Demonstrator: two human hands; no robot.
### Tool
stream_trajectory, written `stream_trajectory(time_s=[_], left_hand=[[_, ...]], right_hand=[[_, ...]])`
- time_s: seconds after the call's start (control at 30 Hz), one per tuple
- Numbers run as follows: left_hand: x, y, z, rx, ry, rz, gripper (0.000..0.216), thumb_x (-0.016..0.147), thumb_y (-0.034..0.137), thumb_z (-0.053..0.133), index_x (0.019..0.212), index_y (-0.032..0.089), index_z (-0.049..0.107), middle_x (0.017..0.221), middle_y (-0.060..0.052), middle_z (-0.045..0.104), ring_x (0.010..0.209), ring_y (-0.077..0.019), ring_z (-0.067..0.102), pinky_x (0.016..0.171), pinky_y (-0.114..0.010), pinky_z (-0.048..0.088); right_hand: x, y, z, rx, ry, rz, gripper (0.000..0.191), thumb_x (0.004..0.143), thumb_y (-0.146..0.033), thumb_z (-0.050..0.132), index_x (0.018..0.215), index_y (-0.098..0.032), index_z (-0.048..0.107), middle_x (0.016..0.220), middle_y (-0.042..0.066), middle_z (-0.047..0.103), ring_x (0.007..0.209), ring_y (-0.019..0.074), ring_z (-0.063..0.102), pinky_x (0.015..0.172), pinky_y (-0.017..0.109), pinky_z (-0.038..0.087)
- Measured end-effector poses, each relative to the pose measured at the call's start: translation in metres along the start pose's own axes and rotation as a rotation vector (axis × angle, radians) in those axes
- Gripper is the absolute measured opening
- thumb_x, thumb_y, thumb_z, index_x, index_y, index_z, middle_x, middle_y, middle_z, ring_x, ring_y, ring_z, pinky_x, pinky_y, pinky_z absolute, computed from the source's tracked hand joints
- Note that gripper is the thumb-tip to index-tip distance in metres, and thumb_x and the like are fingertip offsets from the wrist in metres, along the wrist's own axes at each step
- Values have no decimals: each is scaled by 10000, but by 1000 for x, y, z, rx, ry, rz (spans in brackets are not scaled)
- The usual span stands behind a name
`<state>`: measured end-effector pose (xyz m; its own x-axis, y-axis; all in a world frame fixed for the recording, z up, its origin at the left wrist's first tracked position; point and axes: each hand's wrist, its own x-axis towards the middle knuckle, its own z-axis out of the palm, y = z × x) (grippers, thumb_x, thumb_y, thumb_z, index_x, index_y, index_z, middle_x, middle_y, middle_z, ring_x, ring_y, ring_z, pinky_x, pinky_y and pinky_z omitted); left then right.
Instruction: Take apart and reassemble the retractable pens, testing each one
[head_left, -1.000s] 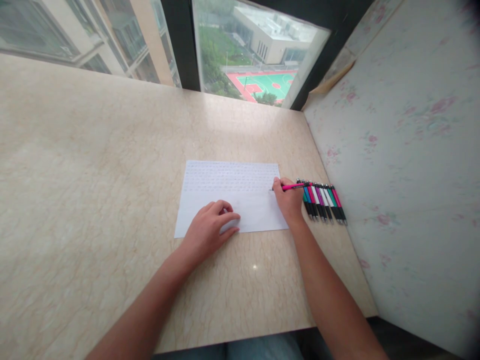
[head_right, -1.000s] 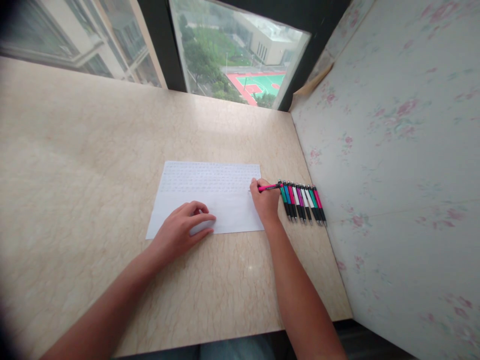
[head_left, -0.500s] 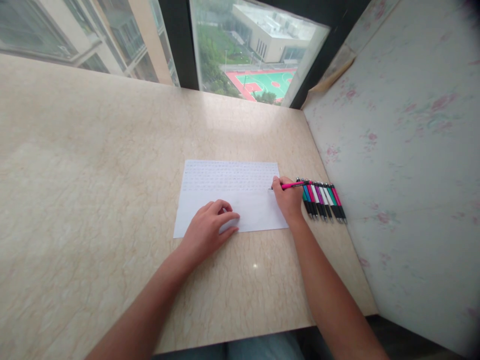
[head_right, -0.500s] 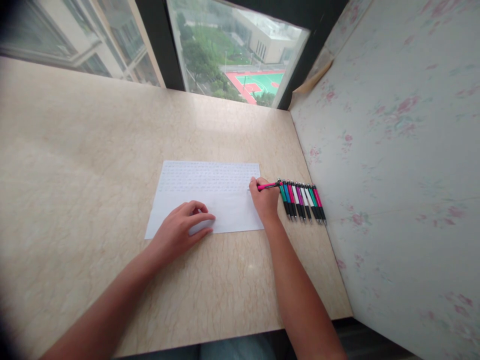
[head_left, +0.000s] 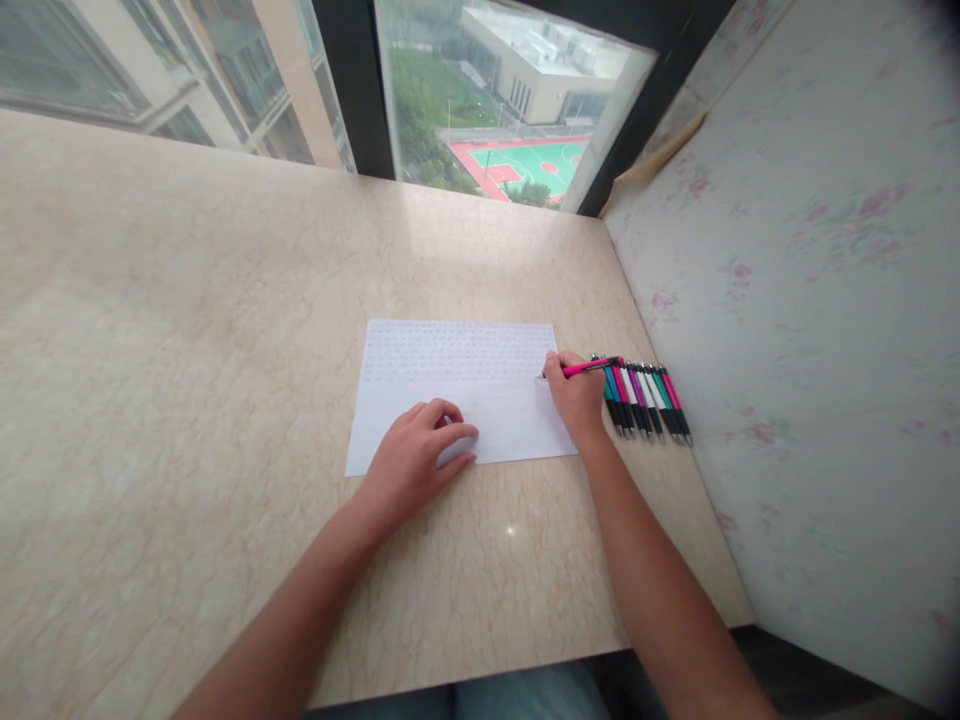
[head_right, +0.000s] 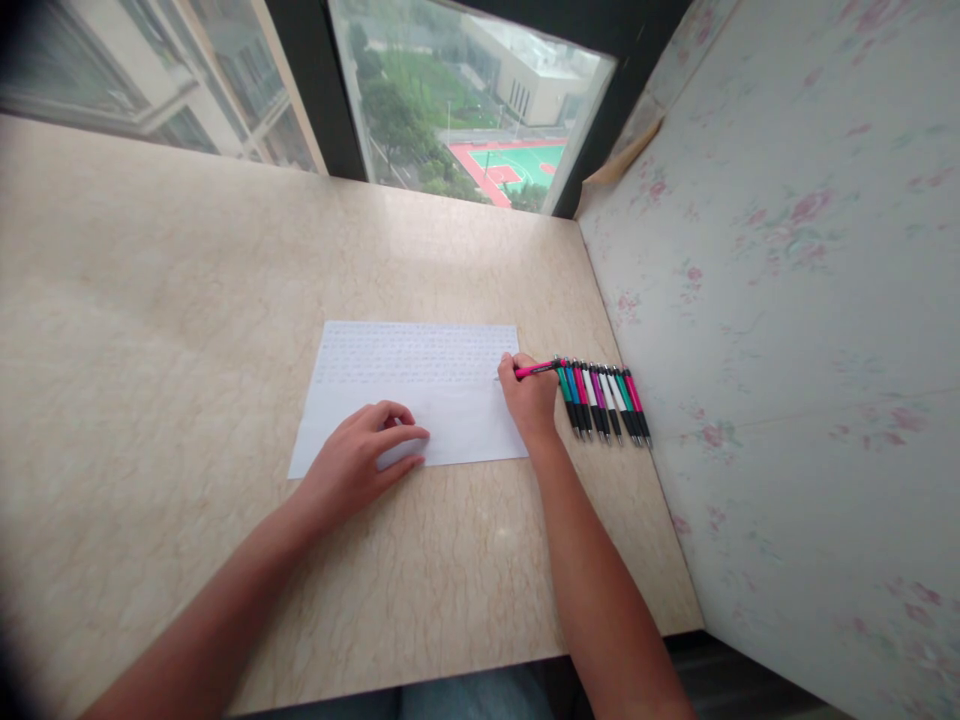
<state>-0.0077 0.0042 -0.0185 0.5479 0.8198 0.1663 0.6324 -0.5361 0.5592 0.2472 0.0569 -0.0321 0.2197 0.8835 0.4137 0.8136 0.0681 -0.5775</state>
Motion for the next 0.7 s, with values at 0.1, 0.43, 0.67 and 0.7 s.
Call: stream_trajectory(time_s=[0.1,0.43,0.67,0.7], left_hand=[[0,0,0,2,-3,-2,174,845,274,650,1010,250,703,1077,-71,611,931,-229,586,805,-382,489],[1,0,1,17,-18,-5,181,856,278,641,1023,237,699,1087,-74,600,945,-228,583,824,-385,484],[0,0,0,8,-8,-1,181,851,271,640,1022,244,695,1084,-71,605,938,-225,587,818,-386,489],[0,0,0,9,-7,-1,182,852,272,639,1023,243,694,1084,-72,606,939,-226,587,820,-389,490]], right_hand=[[0,0,1,-28,29,-5,406,902,-336,482,521,-207,425,464,-37,409,465,108,367,517,270,251],[0,-1,0,-43,0,2,408,895,-341,485,515,-200,431,469,-44,389,478,103,354,527,270,245],[-1,1,-6,448,-40,245,432,919,-551,465,727,-191,606,557,-37,479,539,120,464,550,246,364],[-1,1,-7,521,-46,251,431,930,-549,445,759,-192,615,571,-36,483,549,121,472,551,244,370]])
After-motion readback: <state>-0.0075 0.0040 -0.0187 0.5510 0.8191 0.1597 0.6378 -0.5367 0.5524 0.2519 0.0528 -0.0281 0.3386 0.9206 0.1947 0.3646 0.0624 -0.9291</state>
